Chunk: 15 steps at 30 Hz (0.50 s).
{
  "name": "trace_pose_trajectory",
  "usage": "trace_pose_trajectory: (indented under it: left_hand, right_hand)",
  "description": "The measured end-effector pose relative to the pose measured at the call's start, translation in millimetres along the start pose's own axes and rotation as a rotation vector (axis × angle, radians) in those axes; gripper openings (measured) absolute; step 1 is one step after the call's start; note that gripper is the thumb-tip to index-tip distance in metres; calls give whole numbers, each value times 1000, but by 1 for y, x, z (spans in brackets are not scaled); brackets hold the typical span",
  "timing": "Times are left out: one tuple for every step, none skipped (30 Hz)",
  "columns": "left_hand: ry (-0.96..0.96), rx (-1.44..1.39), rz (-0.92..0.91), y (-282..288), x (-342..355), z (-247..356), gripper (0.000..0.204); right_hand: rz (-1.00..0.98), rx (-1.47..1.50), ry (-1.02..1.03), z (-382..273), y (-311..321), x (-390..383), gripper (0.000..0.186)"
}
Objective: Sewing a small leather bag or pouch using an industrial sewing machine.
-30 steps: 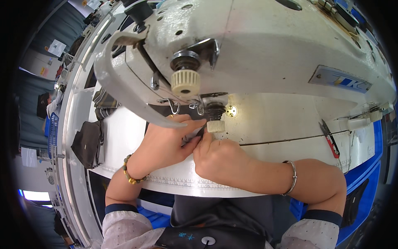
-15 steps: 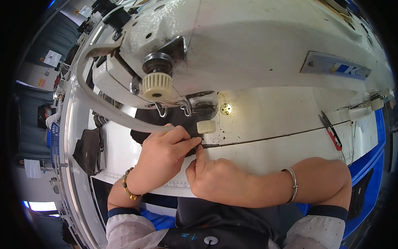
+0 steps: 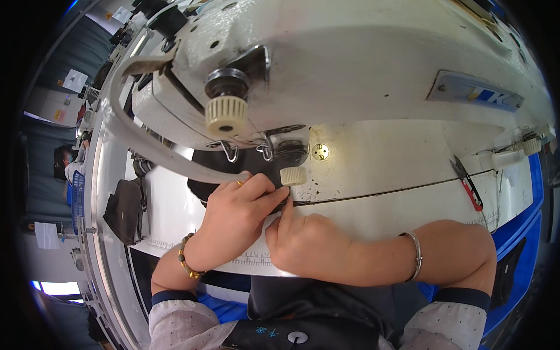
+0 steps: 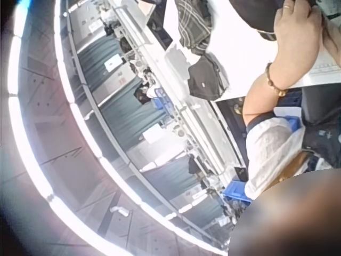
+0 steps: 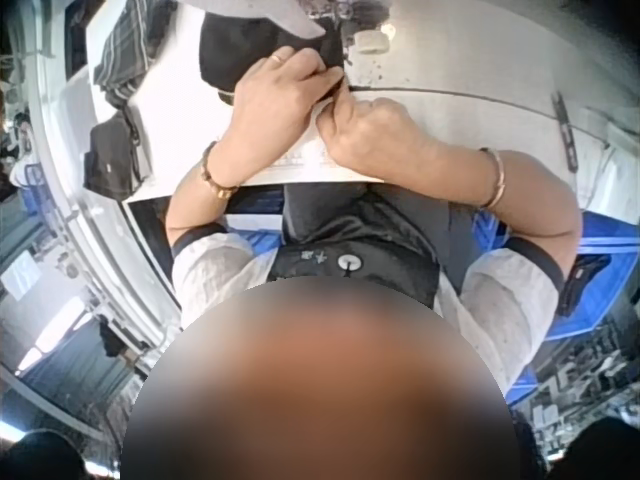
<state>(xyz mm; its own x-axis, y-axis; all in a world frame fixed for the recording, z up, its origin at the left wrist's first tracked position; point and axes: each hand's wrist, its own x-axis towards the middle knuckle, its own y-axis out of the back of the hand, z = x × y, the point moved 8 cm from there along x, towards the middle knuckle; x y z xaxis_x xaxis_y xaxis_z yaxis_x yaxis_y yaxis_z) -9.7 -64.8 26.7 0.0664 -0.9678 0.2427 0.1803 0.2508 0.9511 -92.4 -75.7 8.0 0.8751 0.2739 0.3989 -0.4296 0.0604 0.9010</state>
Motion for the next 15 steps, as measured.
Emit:
trace_pose_trajectory:
  left_hand:
    - [1,16,15,0,2,-2,35]
    - [-4,21,-37,-6,3,-4,26]
    - [-18,39,1,-5,6,-6,26]
    - [-18,41,3,-6,9,-9,27]
    - [-22,49,26,-6,11,-11,27]
    - [-18,57,49,-6,14,-14,27]
    - [-14,57,55,-7,17,-16,27]
    - [-15,65,72,-6,19,-18,27]
    - [-15,66,88,-5,20,-19,27]
    - [-7,65,80,-6,21,-20,28]
    - [-15,68,106,-3,20,-19,28]
    - [12,71,65,-4,18,-22,29]
    - [44,70,9,-7,17,-25,30]
    - [39,73,25,-5,16,-26,30]
    - [32,76,26,-4,15,-27,33]
  right_hand:
    - [51,0,-16,4,0,2,19]
    - [102,0,-32,9,1,3,16]
    - [101,1,-28,12,-2,4,16]
    - [102,10,-45,17,-5,5,14]
    - [104,18,-64,22,-7,6,13]
    - [104,18,-62,24,-9,7,13]
    - [115,28,-86,29,-10,8,12]
    - [128,37,-115,34,-10,8,11]
    - [126,37,-109,36,-12,9,11]
    - [125,20,-110,38,-12,10,11]
    - [124,-10,-114,40,-12,11,11]
    - [124,2,-111,41,-12,11,11]
    - [94,-15,-106,41,-13,11,12]
    - [64,-53,-101,42,-15,11,12]
    - [62,-33,-100,42,-14,10,12]
